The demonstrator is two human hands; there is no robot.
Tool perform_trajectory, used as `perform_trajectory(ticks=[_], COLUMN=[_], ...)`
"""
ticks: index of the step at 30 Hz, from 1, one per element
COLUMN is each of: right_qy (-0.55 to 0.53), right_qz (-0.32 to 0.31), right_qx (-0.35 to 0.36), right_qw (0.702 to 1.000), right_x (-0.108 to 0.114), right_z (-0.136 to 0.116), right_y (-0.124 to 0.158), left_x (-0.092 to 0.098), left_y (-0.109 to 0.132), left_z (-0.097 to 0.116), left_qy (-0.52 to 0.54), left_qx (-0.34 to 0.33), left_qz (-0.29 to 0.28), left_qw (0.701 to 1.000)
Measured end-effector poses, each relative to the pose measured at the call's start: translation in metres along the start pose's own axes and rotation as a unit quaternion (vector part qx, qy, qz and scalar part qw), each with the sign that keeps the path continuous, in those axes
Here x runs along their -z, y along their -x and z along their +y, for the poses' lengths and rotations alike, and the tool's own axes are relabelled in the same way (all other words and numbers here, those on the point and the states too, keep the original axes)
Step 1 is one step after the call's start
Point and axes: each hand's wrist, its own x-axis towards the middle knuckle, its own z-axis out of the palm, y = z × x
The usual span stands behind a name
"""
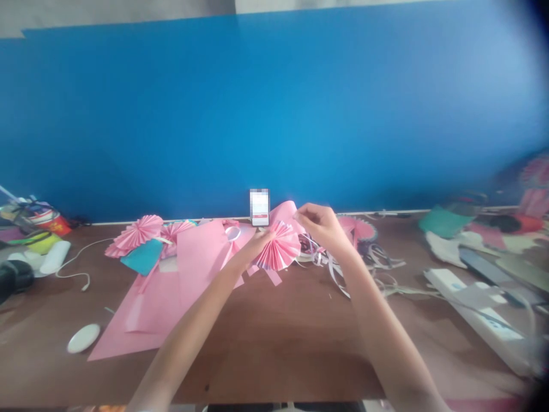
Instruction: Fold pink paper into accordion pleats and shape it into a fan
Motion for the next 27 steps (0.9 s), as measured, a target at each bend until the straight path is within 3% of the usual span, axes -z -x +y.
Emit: perform_trajectory(ticks=[3,16,27], right_qy=[0.018,0.022,0.016], right_qz=[-0.014,-0.024,-0.034], right_qx=[0.013,-0.003,0.000], right_qw=[1.000,0.999,0.999], right_x=[-0.005,-0.008,-0.011], right_z=[0.003,0.008,0.003], right_y=[-0.001,-0.003,-0.001], left_x=[-0.006,-0.018,-0.015], left_y=[0.001,0.003,0.003], left_z=[0.003,0.011,0.011], left_qy=[-0.041,-0.070,-0.094], left_qx=[0.055,0.110,0.096], left_qz=[-0.014,0.038,0.012], left_qw=[0.998,0.991,0.991])
